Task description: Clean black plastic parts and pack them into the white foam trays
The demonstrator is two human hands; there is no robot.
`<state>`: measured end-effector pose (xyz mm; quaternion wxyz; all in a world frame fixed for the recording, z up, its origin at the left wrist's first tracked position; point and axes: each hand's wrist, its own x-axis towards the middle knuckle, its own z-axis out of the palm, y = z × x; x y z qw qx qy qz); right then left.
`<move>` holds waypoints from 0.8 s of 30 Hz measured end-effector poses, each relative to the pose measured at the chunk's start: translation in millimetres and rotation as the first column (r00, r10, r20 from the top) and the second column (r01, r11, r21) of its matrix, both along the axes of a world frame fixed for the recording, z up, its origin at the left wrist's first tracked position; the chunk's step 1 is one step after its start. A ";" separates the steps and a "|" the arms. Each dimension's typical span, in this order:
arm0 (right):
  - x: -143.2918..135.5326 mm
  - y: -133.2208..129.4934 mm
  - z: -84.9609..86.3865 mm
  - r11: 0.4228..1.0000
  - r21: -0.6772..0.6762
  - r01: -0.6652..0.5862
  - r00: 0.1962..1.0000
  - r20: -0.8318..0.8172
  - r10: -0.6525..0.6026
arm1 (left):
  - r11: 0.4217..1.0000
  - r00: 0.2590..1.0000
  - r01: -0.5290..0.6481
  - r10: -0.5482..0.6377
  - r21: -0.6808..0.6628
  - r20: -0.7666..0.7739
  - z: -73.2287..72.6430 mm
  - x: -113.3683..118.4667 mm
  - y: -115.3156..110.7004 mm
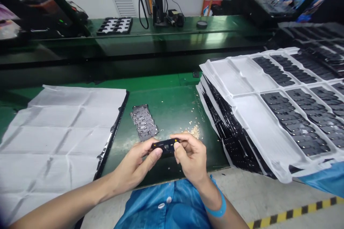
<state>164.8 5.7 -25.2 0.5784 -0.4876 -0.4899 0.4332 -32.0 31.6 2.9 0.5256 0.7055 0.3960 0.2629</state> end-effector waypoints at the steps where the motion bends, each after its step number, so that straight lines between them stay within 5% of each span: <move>1: -0.4 -0.3 0.1 1.000 0.001 -0.003 1.000 -0.012 0.003 | 1.000 1.000 0.007 -0.007 0.005 -0.001 0.6 -0.5 -0.3; 24: -2.6 -5.3 5.3 1.000 0.026 -0.007 1.000 -0.018 0.007 | 0.994 0.998 0.056 -0.055 0.099 -0.007 11.7 -1.0 -6.3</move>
